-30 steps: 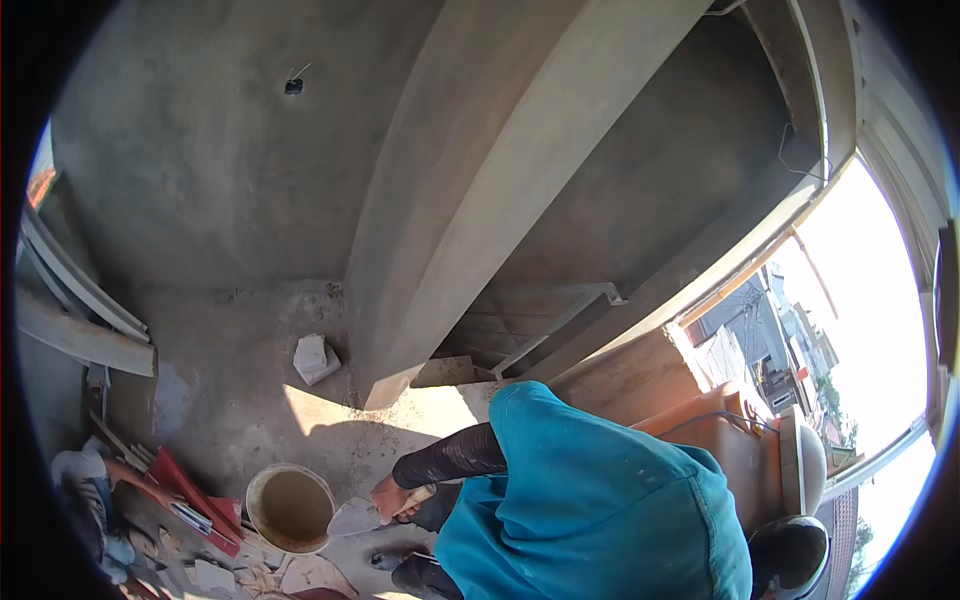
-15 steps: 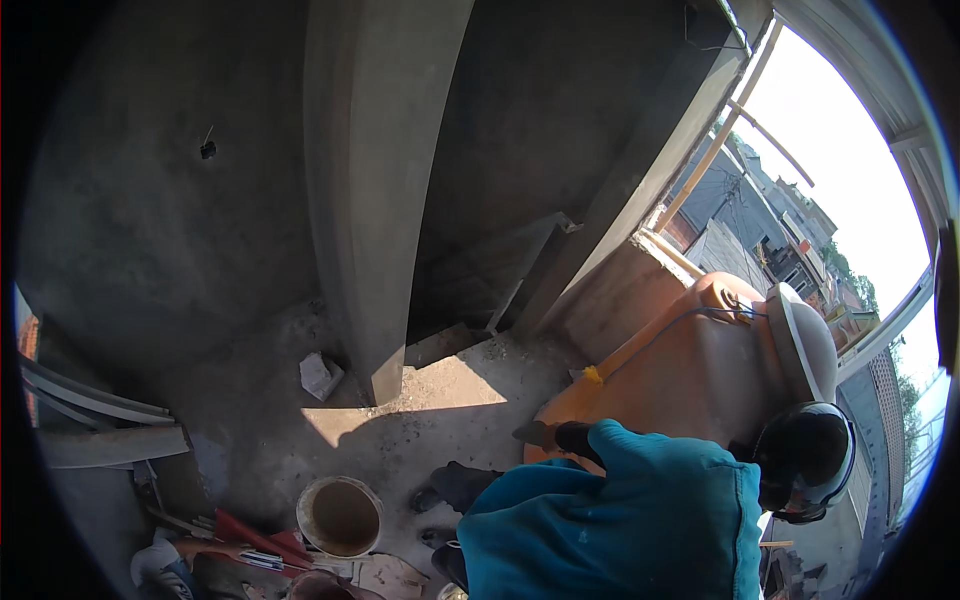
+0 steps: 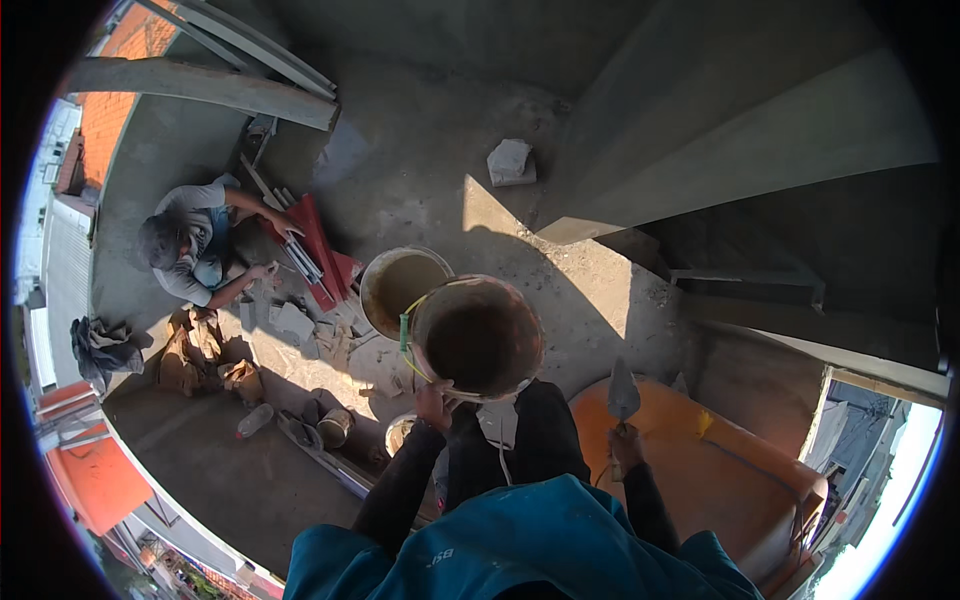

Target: The person applies mortar onto a concrete structure using a trowel, mixes cement mortar in a bucket with a trowel and hands, and then opens a plastic water bottle.

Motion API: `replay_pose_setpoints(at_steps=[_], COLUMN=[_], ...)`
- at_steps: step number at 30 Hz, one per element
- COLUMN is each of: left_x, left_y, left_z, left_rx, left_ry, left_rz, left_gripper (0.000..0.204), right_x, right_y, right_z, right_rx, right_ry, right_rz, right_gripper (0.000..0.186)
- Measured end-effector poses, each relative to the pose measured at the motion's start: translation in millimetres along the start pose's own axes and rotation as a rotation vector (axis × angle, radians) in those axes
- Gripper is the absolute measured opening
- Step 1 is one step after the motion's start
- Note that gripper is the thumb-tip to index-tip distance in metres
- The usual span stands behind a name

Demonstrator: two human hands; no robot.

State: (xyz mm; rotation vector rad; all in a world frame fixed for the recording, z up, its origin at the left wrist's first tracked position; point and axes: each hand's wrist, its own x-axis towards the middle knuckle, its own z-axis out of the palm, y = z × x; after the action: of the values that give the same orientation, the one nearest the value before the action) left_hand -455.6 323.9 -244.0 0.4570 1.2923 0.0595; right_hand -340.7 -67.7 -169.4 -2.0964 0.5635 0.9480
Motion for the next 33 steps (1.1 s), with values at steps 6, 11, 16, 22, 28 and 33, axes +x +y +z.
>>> replay_pose_setpoints(at_steps=[6,11,16,22,28,33], left_x=[161,309,432,413,282,138], left_y=[-87,-139,-160,-131,-89,-70], left_z=[73,99,35,-39,-95,-170], left_rx=[0.167,0.187,0.291,0.889,1.016,0.845], left_ry=[0.003,0.089,0.102,-0.008,-0.294,-0.289], left_rz=[-0.066,0.054,-0.001,0.261,0.371,0.446], left_gripper=[0.024,0.016,0.038,0.035,0.037,0.047], right_x=[100,160,185,211,222,223], right_y=[7,16,16,-13,-25,-19], right_z=[47,81,92,118,134,145], right_rx=[-0.052,0.018,-0.057,-0.195,-0.290,-0.473], right_ry=[-0.136,-0.188,-0.255,-0.351,-0.411,-0.362], right_rz=[-0.025,0.128,0.237,0.339,0.260,0.198], right_gripper=[0.024,0.022,0.019,0.017,0.018,0.019])
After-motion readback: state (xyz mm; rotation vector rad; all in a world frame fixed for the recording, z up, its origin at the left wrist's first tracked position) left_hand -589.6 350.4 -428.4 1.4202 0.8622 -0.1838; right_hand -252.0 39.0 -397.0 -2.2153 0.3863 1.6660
